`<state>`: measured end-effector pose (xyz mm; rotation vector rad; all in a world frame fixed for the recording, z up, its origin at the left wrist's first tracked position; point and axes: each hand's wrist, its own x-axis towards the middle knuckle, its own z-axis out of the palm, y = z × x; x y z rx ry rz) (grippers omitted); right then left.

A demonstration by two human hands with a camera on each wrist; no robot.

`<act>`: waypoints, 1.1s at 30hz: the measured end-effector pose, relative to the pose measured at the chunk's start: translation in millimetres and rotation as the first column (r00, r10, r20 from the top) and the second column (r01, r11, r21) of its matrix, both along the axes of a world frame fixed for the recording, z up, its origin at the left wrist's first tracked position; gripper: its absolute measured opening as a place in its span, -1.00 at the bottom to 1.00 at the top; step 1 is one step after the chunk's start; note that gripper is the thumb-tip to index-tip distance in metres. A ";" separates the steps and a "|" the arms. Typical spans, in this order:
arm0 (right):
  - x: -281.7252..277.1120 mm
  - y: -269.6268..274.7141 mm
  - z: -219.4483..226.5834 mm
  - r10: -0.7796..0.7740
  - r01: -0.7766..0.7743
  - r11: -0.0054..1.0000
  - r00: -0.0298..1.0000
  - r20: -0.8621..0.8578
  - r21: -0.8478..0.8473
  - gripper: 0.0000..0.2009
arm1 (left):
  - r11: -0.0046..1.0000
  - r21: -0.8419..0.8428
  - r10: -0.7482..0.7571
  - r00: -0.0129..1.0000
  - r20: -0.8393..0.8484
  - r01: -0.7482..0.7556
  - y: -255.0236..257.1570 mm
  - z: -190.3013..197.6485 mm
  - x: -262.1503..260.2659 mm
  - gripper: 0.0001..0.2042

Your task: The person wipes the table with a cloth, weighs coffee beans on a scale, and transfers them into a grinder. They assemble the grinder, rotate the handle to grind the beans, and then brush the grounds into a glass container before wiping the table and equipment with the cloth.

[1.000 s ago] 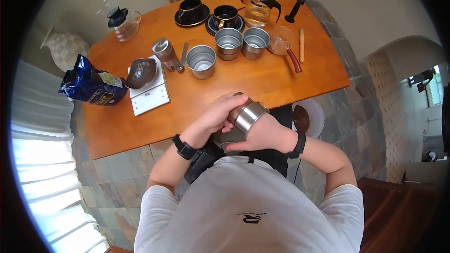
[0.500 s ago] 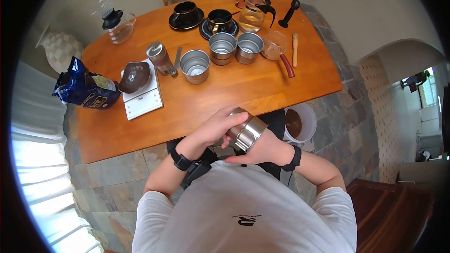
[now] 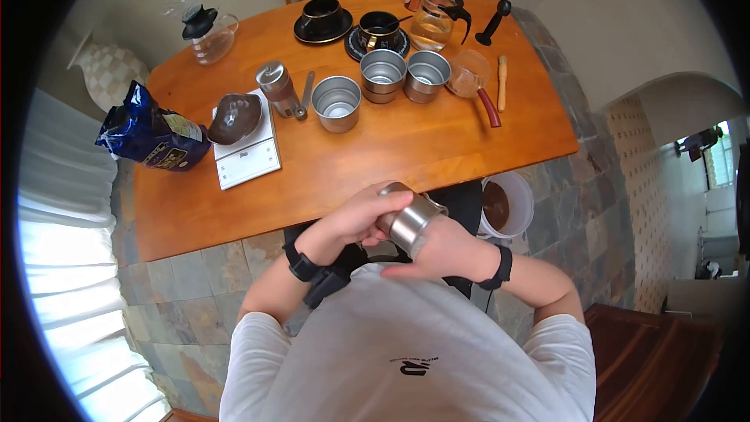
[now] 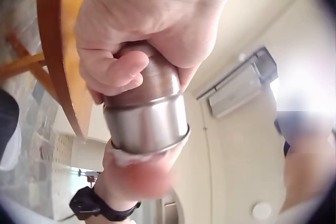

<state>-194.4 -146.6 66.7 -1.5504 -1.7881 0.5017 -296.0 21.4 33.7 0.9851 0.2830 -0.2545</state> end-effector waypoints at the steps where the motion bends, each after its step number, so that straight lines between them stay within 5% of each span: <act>1: -0.8 -0.5 -4.4 0.003 0.001 0.999 0.995 0.095 -0.040 -0.58 | 0.990 -0.115 -0.095 0.990 -0.108 0.083 4.4 -2.4 1.4 -0.52; 3: 13.4 5.0 -7.5 0.024 -0.020 0.999 0.994 0.106 -0.039 -0.74 | 0.992 -0.016 -0.123 0.992 -0.033 0.123 4.8 -8.5 4.3 -0.47; 4: 18.4 7.1 -2.7 -0.010 0.010 0.999 1.000 0.021 -0.040 -0.76 | 0.962 0.269 0.025 0.997 0.078 -0.045 -1.7 -10.3 6.1 -0.44; 5: 22.2 9.0 2.1 -0.036 0.033 0.998 0.997 -0.063 -0.045 -0.77 | 0.829 0.505 0.139 0.963 0.230 -0.240 -6.3 -14.4 6.3 -0.42; 6: 24.9 10.7 -2.1 -0.114 0.112 0.993 0.941 -0.319 -0.027 -0.77 | 0.692 0.628 0.171 0.925 0.338 -0.357 -8.7 -15.9 6.8 -0.36; 7: 26.5 8.1 2.7 -0.279 0.117 0.949 0.739 -0.613 -0.292 -0.71 | 0.690 0.628 0.177 0.925 0.335 -0.359 -8.9 -15.9 5.0 -0.36; 9: 33.2 12.6 -7.3 -0.447 0.124 0.891 0.414 -0.793 -0.437 -0.60 | 0.296 0.721 -0.051 0.744 0.666 -0.626 -9.2 -6.3 0.4 -0.22; 10: 25.4 16.4 2.8 -0.421 0.135 0.905 0.147 -0.895 -0.404 -0.55 | 0.274 0.734 -0.136 0.731 0.669 -0.621 -5.8 -1.0 0.0 -0.15; 11: 29.3 15.6 -2.6 -0.419 0.130 0.906 0.146 -0.896 -0.402 -0.55 | 0.270 0.737 -0.133 0.734 0.666 -0.620 -6.0 9.3 -1.9 -0.15; 13: 37.6 14.5 -8.0 -0.450 -0.013 0.889 0.168 -0.877 -0.459 -0.52 | -0.139 0.806 -0.234 0.810 0.539 -0.576 -10.1 32.5 -2.0 -0.15; 15: 31.2 13.9 -5.2 -0.414 0.041 0.909 0.203 -0.887 -0.415 -0.58 | -0.038 0.881 -0.256 0.857 0.448 -0.472 -16.0 30.8 4.3 -0.15; 17: 31.9 12.4 1.8 -0.389 -0.071 0.864 0.536 -0.749 -0.499 -0.63 | 0.060 0.934 -0.285 0.891 0.354 -0.352 -21.5 26.6 9.6 -0.15; 20: 38.1 9.3 -10.7 -0.304 -0.014 0.924 0.579 -0.756 -0.382 -0.69 | 0.064 0.948 -0.284 0.905 0.318 -0.313 -22.3 17.7 21.7 -0.14; 22: 44.5 1.3 -12.8 -0.295 0.008 0.934 0.579 -0.760 -0.356 -0.70 | 0.264 0.920 -0.232 0.907 0.352 -0.289 -17.5 12.1 30.3 -0.14; 23: 48.5 -4.5 -10.9 -0.301 0.100 0.946 0.618 -0.726 -0.307 -0.73 | 0.265 0.922 -0.235 0.908 0.347 -0.283 -15.0 6.8 34.4 -0.14; 25: 58.7 -14.9 -6.6 -0.311 0.189 0.950 0.651 -0.692 -0.250 -0.75 | 0.418 0.875 -0.127 0.938 0.322 -0.244 -10.5 -2.1 43.4 -0.13; 27: 70.9 -25.2 -4.6 -0.355 0.419 0.908 0.762 -0.541 -0.006 -0.80 | 0.427 0.856 -0.038 0.940 0.339 -0.292 -11.0 -10.5 53.9 -0.09; 31: 91.6 -42.4 -15.7 -0.388 0.588 0.809 0.511 -0.767 -0.018 -0.87 | 0.390 0.818 0.097 0.902 0.421 -0.424 -12.9 -18.4 85.3 -0.09; 33: 98.3 -47.1 -25.3 -0.436 0.629 0.777 0.542 -0.718 0.003 -0.87 | 0.400 0.790 0.185 0.886 0.426 -0.464 -13.4 -22.5 99.6 -0.07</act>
